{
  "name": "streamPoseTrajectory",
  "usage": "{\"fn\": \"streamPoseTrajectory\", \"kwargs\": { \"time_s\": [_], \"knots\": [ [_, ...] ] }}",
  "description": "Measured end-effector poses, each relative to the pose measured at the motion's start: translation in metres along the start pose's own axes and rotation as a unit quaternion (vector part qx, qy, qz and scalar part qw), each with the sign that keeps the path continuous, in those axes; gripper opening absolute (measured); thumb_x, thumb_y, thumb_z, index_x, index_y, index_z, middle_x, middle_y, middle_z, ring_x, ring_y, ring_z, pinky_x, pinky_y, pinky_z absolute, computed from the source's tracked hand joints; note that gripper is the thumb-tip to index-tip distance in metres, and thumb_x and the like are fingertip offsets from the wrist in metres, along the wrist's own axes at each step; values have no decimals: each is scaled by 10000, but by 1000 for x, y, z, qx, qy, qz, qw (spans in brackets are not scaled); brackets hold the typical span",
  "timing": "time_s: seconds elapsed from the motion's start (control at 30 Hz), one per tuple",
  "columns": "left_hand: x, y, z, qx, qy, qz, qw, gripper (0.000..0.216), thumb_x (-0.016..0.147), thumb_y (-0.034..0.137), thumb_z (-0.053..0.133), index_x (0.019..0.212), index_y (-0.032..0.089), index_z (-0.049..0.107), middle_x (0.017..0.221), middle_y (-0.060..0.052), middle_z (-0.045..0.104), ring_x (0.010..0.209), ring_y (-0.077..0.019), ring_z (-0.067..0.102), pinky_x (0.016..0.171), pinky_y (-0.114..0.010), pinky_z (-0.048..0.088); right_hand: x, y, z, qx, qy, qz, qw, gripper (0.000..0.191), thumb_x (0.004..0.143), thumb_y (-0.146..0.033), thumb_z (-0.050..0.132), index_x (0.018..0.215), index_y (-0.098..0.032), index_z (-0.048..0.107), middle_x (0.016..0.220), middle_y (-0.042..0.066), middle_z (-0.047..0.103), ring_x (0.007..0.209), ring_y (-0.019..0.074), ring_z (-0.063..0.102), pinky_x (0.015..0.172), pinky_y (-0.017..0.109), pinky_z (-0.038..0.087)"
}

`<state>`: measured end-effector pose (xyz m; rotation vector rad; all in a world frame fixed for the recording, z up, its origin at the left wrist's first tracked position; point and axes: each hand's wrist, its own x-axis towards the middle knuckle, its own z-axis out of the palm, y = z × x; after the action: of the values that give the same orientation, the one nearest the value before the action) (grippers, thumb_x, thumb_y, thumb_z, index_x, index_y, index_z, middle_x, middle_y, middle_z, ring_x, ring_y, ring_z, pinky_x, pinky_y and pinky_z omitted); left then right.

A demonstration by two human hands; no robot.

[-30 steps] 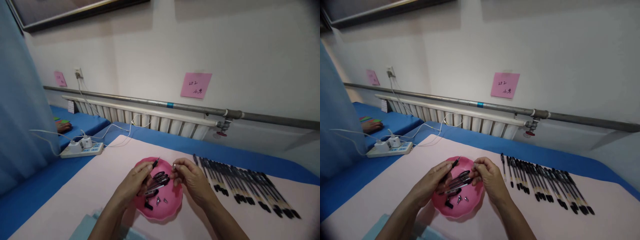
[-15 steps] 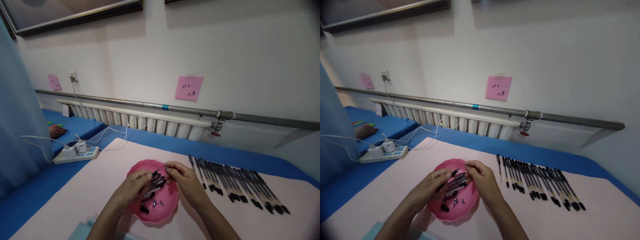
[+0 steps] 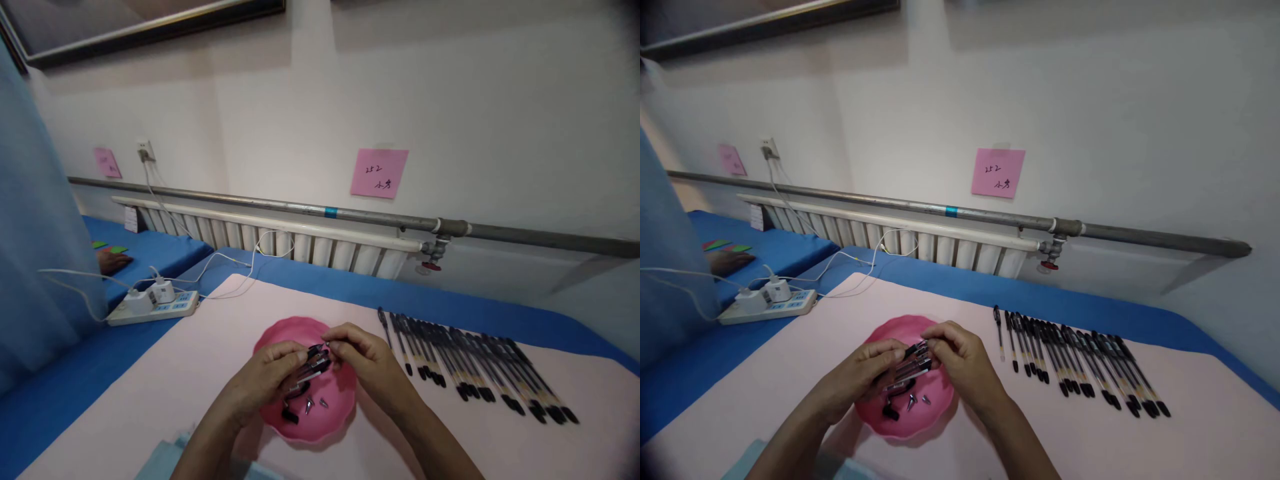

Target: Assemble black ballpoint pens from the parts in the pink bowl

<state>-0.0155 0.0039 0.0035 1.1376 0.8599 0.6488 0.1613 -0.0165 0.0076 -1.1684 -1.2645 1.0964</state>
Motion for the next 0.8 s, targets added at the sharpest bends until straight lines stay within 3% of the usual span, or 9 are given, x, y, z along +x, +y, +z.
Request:
{"fn": "streamPoseTrajectory", "kwargs": {
  "time_s": [0.27, 0.57, 0.8],
  "knots": [
    [-1, 1, 1, -9, -6, 4, 1000, 261, 730, 421, 635, 661, 170, 604, 444, 85, 369, 408, -45, 217, 441, -198, 175, -1, -1, -3, -11, 3, -6, 1000, 104, 691, -246, 586, 736, -215, 674, 574, -32, 586, 564, 141, 531, 587, 274, 430],
    [-1, -3, -1, 6, -28, 13, 999, 291, 744, 428, 624, 643, 165, 552, 471, 79, 375, 435, -48, 240, 443, -210, 147, -2, -4, -1, -49, -38, -5, 998, 124, 672, -178, 565, 692, -207, 684, 620, -30, 573, 557, 118, 514, 556, 248, 406],
    [2, -7, -4, 7, -54, 23, 998, 308, 762, 454, 589, 708, 154, 543, 497, 74, 370, 444, -49, 247, 442, -221, 111, 1, 8, -2, 110, -74, 74, 988, 99, 688, -250, 651, 744, -168, 641, 560, -33, 582, 516, 106, 518, 550, 244, 409]
  ]
}}
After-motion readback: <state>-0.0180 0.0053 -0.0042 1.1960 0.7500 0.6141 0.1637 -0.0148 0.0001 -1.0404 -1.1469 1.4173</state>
